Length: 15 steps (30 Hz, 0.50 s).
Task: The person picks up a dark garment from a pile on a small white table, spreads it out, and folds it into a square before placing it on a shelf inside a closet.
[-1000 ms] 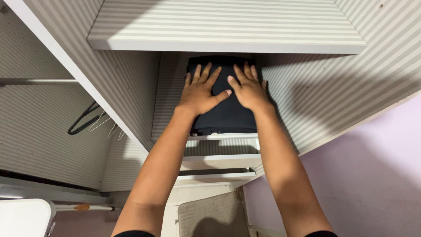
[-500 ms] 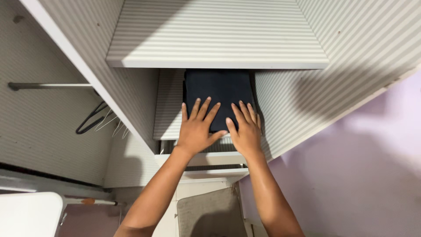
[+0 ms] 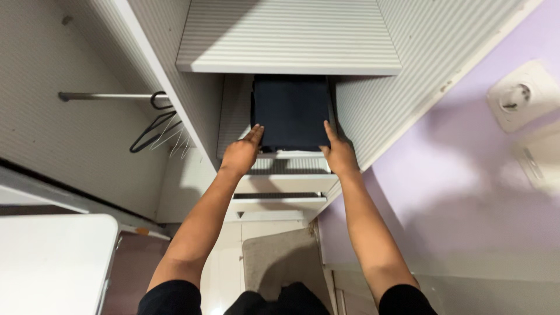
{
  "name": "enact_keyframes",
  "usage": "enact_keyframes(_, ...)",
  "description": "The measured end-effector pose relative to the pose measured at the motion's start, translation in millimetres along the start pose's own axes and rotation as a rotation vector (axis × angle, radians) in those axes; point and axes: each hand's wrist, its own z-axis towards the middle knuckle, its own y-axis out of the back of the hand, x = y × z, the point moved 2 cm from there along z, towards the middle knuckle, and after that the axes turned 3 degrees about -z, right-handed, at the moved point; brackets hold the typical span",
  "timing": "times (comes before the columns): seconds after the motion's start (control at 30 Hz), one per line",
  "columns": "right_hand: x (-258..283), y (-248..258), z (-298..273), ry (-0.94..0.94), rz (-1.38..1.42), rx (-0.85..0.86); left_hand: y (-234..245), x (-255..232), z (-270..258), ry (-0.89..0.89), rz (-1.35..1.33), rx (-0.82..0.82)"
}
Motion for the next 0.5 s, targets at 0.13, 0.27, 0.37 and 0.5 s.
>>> enact_keyframes(0.13,-1,3,-26,-0.509,0.016,0.228,16,-11,-41,0.109,-0.035,-0.040)
enact_keyframes(0.27,10,1,-71,-0.179,0.021,-0.085,36,-37,-93,0.223,-0.186,-0.122)
enact_keyframes(0.37,28,-5,-107,-0.065,0.102,-0.076,49,-54,-132,0.207,-0.303,-0.229)
enact_keyframes(0.5,60,-2,-138,0.102,0.184,0.017,57,-68,-173,0.145,-0.344,-0.343)
